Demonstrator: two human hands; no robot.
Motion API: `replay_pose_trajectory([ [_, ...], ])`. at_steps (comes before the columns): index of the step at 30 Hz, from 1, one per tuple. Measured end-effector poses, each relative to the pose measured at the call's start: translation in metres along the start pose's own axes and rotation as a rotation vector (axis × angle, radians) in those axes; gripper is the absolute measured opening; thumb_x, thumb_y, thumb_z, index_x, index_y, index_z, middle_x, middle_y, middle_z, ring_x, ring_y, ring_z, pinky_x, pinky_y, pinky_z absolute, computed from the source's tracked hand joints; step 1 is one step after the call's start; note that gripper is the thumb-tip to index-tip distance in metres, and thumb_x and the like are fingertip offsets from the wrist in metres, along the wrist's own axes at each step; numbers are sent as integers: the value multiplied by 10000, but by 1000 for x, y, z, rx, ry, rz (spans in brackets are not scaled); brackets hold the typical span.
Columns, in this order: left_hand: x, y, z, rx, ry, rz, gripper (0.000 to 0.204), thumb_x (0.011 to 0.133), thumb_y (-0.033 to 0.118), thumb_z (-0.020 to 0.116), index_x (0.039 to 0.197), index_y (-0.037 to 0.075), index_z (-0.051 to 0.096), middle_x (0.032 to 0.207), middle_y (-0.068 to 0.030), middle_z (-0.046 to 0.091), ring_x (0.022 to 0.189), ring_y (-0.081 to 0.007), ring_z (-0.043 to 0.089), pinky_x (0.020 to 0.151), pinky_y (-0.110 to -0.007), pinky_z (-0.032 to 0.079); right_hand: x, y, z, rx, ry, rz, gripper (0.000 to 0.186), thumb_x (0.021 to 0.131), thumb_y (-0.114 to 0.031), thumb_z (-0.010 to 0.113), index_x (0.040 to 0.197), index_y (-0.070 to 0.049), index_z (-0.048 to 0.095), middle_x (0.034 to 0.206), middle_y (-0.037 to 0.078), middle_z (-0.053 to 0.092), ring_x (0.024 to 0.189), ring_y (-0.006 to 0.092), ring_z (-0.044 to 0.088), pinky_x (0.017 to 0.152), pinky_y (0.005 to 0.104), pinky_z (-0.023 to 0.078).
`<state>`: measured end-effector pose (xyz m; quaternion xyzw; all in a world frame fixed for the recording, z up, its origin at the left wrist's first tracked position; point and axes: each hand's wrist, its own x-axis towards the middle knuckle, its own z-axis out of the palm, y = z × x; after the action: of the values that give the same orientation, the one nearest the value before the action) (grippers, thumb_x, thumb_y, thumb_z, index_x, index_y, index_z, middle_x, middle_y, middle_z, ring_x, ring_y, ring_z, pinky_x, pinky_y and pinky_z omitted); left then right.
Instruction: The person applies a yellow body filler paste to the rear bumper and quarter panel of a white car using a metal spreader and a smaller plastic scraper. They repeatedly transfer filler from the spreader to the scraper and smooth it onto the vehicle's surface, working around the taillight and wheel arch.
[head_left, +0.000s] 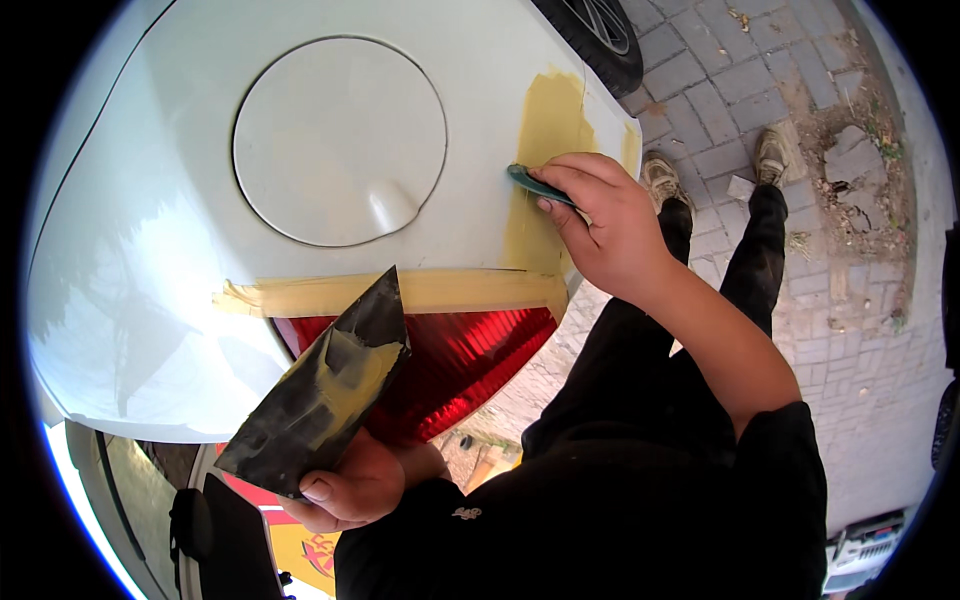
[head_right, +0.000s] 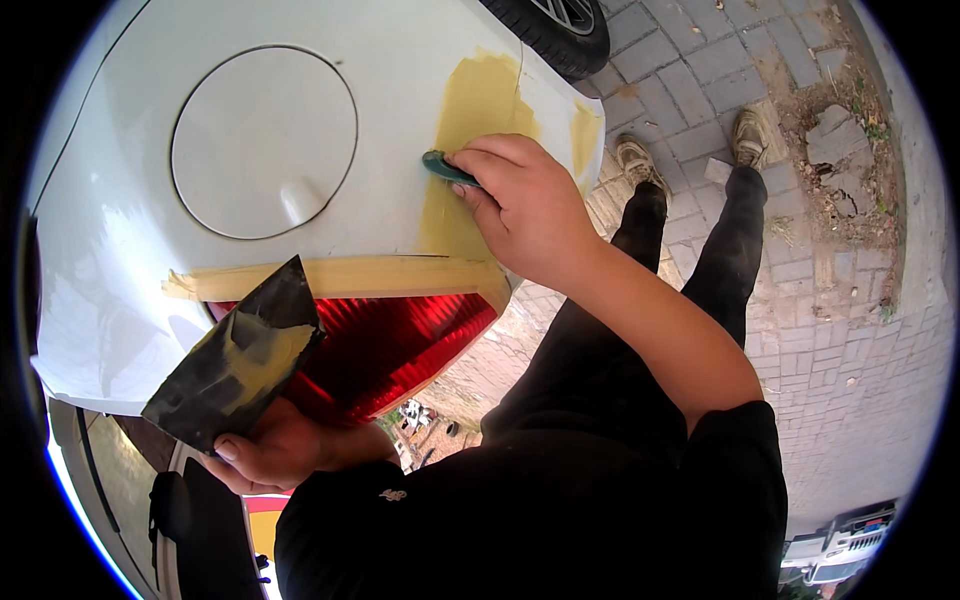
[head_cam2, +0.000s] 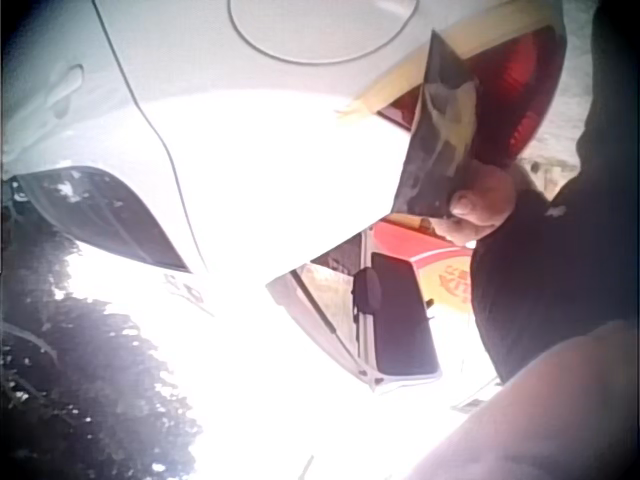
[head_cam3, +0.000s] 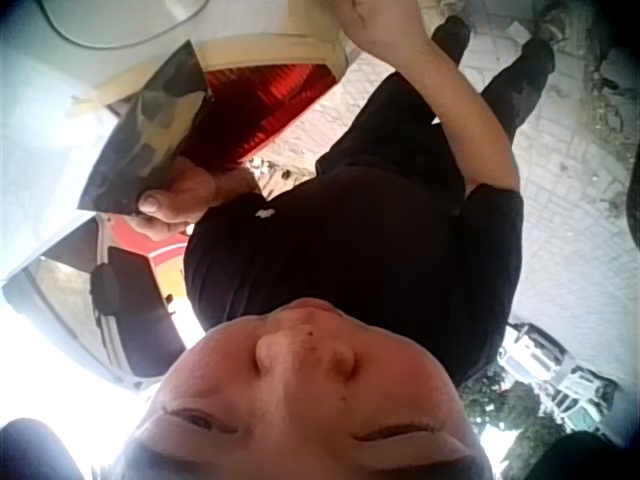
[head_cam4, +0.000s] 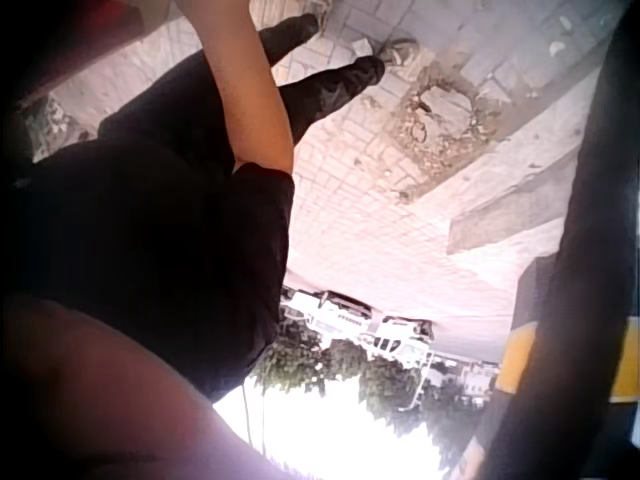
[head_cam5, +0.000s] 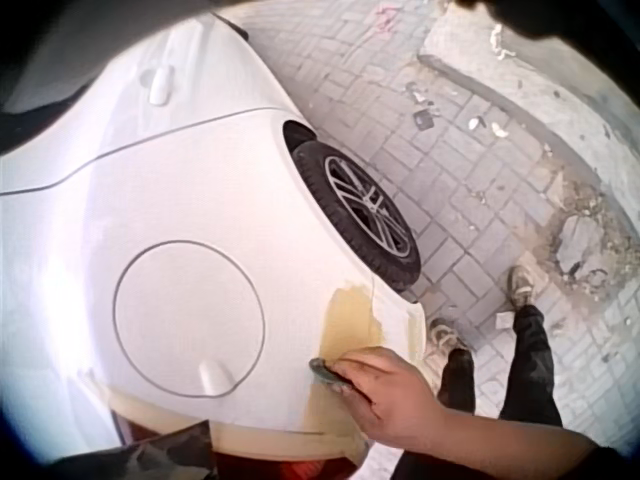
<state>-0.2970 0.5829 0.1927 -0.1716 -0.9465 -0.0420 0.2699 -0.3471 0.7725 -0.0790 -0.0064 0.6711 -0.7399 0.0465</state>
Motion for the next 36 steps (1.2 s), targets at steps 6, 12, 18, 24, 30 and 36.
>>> replay_pose_trajectory([
  [6,9,-7,16,301,26,350,354,1009,130,407,1197,-137,545,1164,-319,570,967,-398,669,802,-447,596,-27,-24,-6,69,-106,-6,290,805,15,673,1093,-9,643,1027,121,643,952,325,613,824,398,509],
  [12,8,4,21,596,-55,527,321,1033,27,361,1332,-17,468,1301,-272,457,1015,-427,640,860,-464,600,13,28,-29,21,64,132,186,931,-89,629,1092,-2,660,1018,138,679,937,271,647,838,315,495],
  [18,13,1,8,109,-151,258,319,1029,37,379,1326,-35,470,1305,-265,456,1042,-439,628,872,-471,592,66,88,-24,-76,137,206,210,927,-130,596,1092,-16,661,1022,151,665,920,330,633,801,379,505],
  [24,15,10,32,5,-15,232,271,1009,71,438,1185,-104,547,1258,-257,519,1031,-425,639,871,-486,585,47,65,-8,-36,95,124,197,935,-122,575,1073,1,643,1007,158,658,924,355,615,799,405,495],
  [30,-3,-3,2,26,1,106,375,1017,148,427,1192,-168,524,1220,-314,535,1005,-433,649,821,-486,586,8,11,5,18,67,97,180,883,-26,614,1061,-9,639,996,147,657,938,353,602,809,412,495],
  [36,14,15,32,135,-42,183,377,1019,156,433,1199,-163,522,1224,-317,530,1009,-431,648,818,-475,589,-26,-14,8,42,18,36,324,753,61,651,1067,-12,628,1033,130,644,943,338,600,822,415,484],
])
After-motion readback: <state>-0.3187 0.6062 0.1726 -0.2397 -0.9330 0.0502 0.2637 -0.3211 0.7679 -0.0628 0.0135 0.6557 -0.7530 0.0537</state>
